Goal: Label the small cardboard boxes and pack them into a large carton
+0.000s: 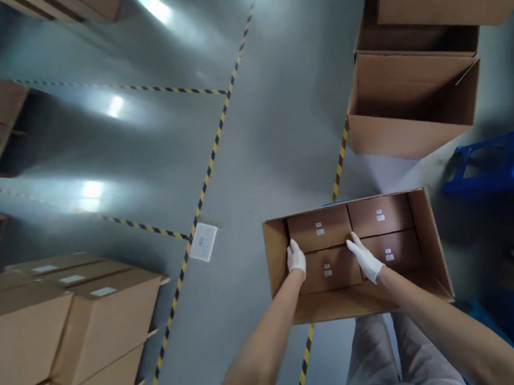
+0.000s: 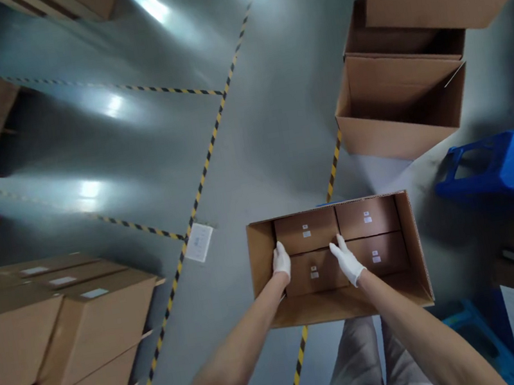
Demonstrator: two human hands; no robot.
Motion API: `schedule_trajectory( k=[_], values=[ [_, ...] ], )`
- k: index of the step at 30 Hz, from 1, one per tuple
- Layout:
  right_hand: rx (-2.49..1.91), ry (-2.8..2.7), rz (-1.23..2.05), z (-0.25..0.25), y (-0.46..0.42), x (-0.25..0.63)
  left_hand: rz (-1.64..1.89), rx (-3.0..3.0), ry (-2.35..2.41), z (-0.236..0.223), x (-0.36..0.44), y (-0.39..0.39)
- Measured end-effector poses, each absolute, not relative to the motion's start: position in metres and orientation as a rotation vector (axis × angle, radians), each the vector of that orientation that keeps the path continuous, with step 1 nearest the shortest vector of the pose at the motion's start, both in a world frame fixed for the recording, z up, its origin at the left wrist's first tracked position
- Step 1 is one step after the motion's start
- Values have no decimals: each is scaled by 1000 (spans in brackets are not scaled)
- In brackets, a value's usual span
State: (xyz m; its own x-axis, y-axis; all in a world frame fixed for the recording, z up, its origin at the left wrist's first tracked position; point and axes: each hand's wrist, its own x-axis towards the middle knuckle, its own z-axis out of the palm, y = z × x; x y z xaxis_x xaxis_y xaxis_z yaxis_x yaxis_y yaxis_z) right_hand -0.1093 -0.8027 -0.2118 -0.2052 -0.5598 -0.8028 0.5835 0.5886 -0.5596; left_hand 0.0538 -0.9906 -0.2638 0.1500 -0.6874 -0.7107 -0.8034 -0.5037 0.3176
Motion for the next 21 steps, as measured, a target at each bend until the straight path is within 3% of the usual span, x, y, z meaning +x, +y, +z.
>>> schedule_trajectory(
  k=[3,6,11,15,18,21],
  values=[
    [-243,1420,-1012,-182,-762,-99,1027,-2311,1437,-304,34,-981],
    [-452,1672,-972,-140,-711,-102,959,-2241,1489,-304,28,-981],
    [-567,2447,-861,-117,-634,-177,1159,-1830,1982,-215,68,-995],
    [-296,2621,-726,-139,-611,-245,976,-1571,2538,-152,129,-1028],
    [-64,2482,-737,-152,-631,-248,996,-1891,2269,-148,152,-1055],
    [-23,2451,-737,-160,-674,-213,1346,-1969,1901,-166,130,-1051]
  ],
)
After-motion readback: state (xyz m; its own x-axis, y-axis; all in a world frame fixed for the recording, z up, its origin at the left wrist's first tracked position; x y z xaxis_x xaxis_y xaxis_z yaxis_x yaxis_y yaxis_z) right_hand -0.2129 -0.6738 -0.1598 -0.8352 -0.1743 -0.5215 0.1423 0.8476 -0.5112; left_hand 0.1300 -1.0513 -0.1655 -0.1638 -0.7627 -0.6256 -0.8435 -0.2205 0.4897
